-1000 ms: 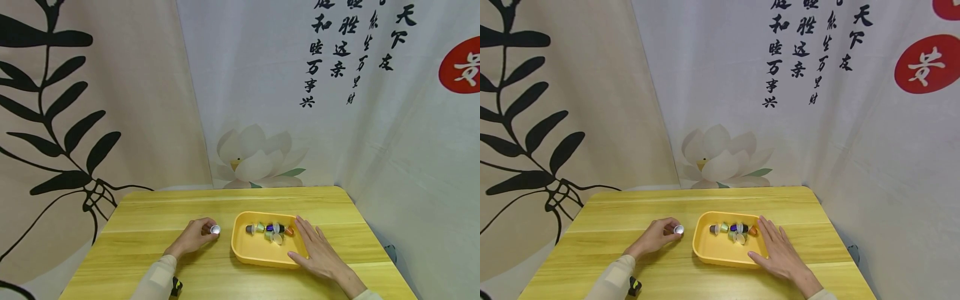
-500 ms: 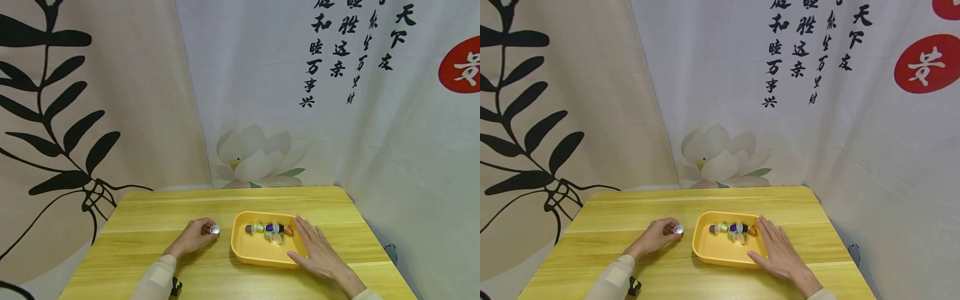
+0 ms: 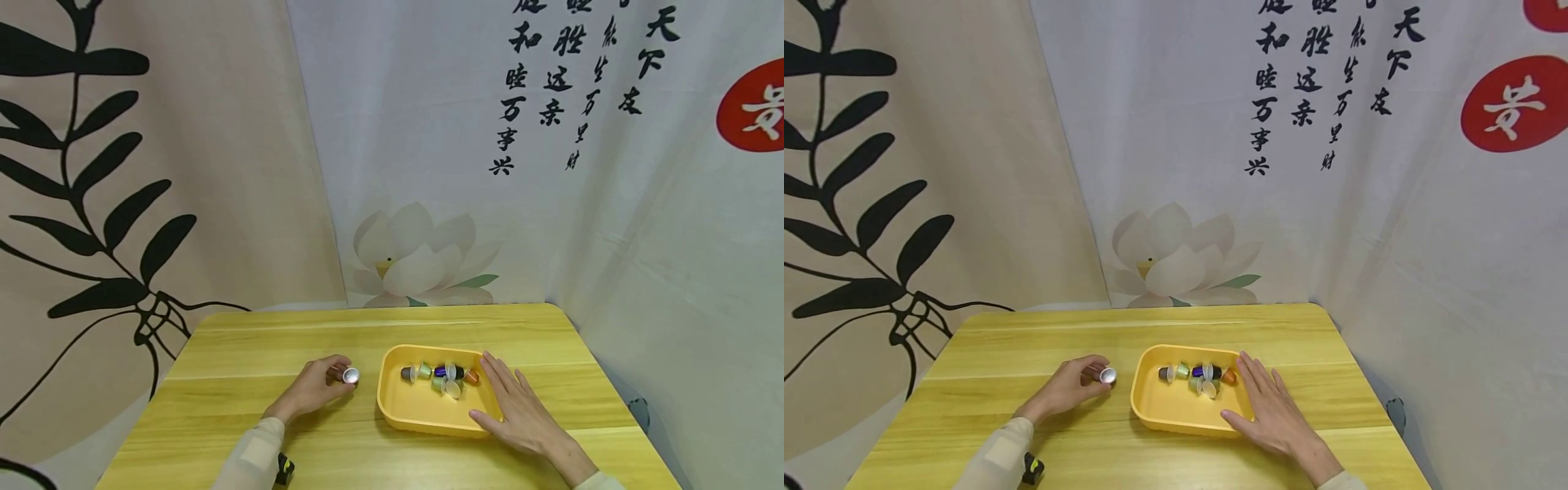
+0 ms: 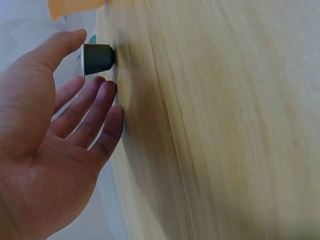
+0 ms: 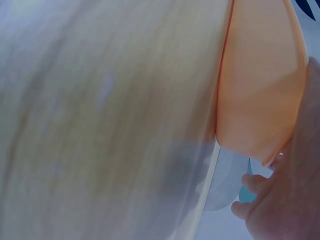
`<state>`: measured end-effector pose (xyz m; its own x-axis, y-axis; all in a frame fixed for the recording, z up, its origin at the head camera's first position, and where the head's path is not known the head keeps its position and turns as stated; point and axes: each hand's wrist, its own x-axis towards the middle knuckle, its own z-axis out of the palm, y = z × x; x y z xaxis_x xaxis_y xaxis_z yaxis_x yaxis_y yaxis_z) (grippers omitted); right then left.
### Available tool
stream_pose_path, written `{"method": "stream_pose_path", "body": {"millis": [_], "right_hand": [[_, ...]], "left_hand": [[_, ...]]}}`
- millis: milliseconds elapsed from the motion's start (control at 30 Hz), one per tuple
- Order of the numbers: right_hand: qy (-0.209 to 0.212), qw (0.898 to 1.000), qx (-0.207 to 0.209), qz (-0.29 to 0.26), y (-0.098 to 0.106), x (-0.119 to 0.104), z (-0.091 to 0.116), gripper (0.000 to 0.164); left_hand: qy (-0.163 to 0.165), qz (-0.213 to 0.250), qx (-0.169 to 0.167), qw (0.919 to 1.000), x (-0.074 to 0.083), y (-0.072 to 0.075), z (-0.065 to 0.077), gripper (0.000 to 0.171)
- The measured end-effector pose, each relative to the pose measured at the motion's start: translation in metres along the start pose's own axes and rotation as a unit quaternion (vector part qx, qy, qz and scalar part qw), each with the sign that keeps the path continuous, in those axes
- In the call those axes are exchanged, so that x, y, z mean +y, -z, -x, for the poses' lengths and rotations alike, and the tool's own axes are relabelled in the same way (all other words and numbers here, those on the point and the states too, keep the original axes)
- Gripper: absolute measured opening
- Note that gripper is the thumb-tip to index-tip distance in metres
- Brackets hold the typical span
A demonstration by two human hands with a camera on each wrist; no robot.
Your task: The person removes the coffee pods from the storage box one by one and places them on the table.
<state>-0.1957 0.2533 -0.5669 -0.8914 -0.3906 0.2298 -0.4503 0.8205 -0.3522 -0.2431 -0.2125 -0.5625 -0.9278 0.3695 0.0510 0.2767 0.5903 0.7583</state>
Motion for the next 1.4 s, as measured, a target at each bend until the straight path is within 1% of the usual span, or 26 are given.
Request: {"method": "stream_pose_path", "body": {"millis": [167,367,667,767,967,1067,1200,1400], "right_hand": [[0.001,1.0,0.001,0.001,0.0,0.001,0.0,0.101],[0.001,1.0,0.0,0.002,0.0,0.001,0.0,0.101],[-0.001,1.0,-0.001,-0.002,0.0,0.001,0.0,0.101],[0.0,1.0,0.0,0.0,-0.001,0.001,0.0,0.101],[0.003,1.0,0.002,0.001,-0.001,0.002,0.0,0.101],[0.003,1.0,0.003,0.001,-0.001,0.003,0.001,0.101],[0.004,1.0,0.004,-0.001,-0.001,0.003,0.001,0.101],[0.003,1.0,0.004,-0.003,-0.002,0.002,0.0,0.101]], "left_hand": [[0.016,0.004,0.005,0.9998,0.0,0.001,0.002,0.059],[0.023,0.01,0.01,0.9996,0.0,0.003,0.006,0.068],[0.033,-0.005,0.02,0.9993,0.001,0.007,0.009,0.082],[0.038,-0.011,0.021,0.999,0.004,0.01,0.008,0.085],[0.041,-0.021,0.022,0.9987,0.017,0.019,0.004,0.081],[0.027,-0.023,0.02,0.9992,0.024,0.021,0.001,0.079],[-0.003,-0.021,0.011,0.9997,0.036,0.022,-0.003,0.076],[-0.045,-0.029,-0.001,0.9986,0.055,0.02,-0.008,0.077]]}}
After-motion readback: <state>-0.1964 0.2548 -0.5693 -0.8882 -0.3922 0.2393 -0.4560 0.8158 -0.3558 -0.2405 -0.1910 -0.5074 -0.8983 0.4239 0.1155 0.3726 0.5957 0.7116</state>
